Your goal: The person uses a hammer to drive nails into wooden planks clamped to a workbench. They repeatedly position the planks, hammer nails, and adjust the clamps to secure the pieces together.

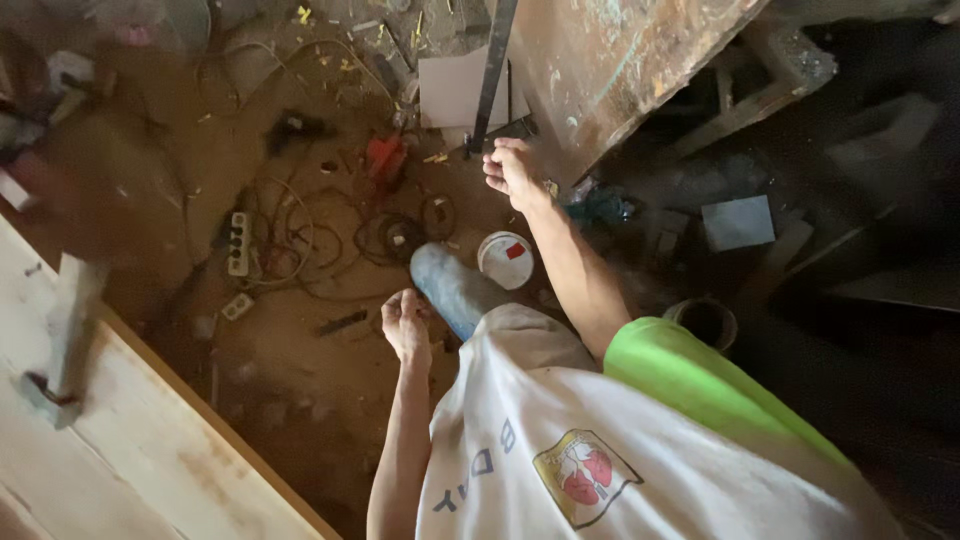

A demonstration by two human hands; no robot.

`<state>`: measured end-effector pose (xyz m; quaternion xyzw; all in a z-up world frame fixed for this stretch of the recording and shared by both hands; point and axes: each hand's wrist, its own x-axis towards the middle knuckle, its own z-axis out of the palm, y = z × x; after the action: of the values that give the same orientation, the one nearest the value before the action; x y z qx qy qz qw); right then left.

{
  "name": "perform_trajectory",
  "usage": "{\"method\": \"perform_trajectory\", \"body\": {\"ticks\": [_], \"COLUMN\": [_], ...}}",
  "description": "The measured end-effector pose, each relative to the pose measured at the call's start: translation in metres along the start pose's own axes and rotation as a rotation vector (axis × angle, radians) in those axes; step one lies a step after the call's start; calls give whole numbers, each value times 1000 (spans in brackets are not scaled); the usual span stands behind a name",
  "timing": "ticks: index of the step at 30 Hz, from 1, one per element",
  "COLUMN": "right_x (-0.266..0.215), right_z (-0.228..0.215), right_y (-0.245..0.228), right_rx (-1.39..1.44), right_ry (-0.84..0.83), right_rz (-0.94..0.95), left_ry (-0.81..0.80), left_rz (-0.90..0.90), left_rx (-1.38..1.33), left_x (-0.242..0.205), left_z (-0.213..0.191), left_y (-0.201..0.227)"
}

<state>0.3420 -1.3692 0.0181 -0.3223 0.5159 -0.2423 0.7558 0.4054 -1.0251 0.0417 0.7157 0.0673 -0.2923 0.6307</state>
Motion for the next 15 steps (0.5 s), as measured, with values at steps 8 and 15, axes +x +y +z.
{"method": "perform_trajectory", "body": {"ticks": [8,15], "right_x": [64,202], "right_z": [41,52], "right_y": [-68,-150], "right_rx": [-49,-328], "right_ry": [118,473], "right_rz": [-155,-550], "left_ry": [-10,-162], "left_rz": [-127,-80], "left_rx": [-51,89], "left_x": [72,190], "left_z": [5,98], "left_y": [50,105]}}
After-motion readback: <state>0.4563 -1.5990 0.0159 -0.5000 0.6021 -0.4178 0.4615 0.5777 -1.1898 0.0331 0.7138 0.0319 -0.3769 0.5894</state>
